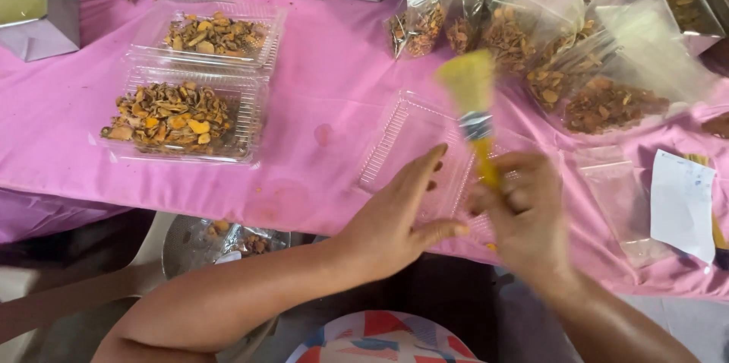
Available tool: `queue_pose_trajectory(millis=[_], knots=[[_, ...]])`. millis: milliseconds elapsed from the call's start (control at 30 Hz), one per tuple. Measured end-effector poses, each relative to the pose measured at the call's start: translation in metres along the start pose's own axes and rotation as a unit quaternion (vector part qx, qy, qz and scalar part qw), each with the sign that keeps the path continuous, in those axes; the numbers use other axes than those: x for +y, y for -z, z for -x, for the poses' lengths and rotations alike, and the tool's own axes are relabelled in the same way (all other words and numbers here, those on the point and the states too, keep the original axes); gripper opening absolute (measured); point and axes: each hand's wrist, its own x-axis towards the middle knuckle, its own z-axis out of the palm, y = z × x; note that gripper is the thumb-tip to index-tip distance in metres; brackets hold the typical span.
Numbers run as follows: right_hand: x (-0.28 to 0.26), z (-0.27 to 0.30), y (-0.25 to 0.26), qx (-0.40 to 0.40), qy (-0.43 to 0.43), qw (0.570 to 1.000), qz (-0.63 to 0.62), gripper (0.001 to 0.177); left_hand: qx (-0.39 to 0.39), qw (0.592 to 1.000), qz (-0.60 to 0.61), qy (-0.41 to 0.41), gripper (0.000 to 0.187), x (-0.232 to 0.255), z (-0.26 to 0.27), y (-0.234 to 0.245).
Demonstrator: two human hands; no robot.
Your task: Packing dried tea into bags and trays, leveling with a brush, and marking containers.
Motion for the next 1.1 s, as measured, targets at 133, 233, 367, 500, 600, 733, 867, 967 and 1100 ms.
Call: queue_pose_trajectory(millis=[133, 233, 367, 500, 600, 733, 867, 967, 1100], knots=[[0.019, 0.022, -0.012, -0.169, -0.013, 0.979, -0.113, 0.035, -0.019, 0.94, 0.224, 0.258, 0.026, -0.003, -0.009, 0.0], [0.014, 0.017, 0.001, -0.174, 0.078, 0.981, -0.02, 0.036, -0.02, 0.927, 0.233, 0.295, 0.014, -0.003, -0.01, 0.013], [0.05, 0.017, 0.004, -0.12, 0.105, 0.979, 0.129, 0.052, -0.032, 0.922, 0.213, 0.323, 0.013, -0.01, -0.014, 0.035], [0.052, 0.015, -0.005, -0.263, 0.234, 0.864, 0.361, 0.065, -0.133, 0.924, 0.08, 0.348, 0.016, -0.003, -0.012, 0.06], [0.07, 0.007, 0.003, -0.26, 0.232, 0.865, 0.36, 0.033, -0.316, 0.871, -0.044, 0.373, 0.017, 0.002, -0.003, 0.07], [0.082, -0.026, 0.033, -0.088, 0.303, 0.847, 0.428, 0.024, -0.354, 0.878, -0.105, 0.303, 0.019, -0.004, 0.008, 0.073], [0.018, -0.046, 0.043, -0.192, 0.31, 0.861, 0.353, 0.024, -0.418, 0.826, -0.079, 0.37, 0.024, 0.001, -0.002, 0.068], [0.021, -0.039, 0.044, -0.349, 0.22, 0.809, 0.418, 0.034, -0.425, 0.818, -0.073, 0.38, 0.021, 0.0, 0.0, 0.071], [0.023, -0.042, 0.06, -0.334, 0.269, 0.823, 0.374, 0.027, -0.442, 0.818, -0.082, 0.358, 0.02, -0.005, 0.007, 0.092]])
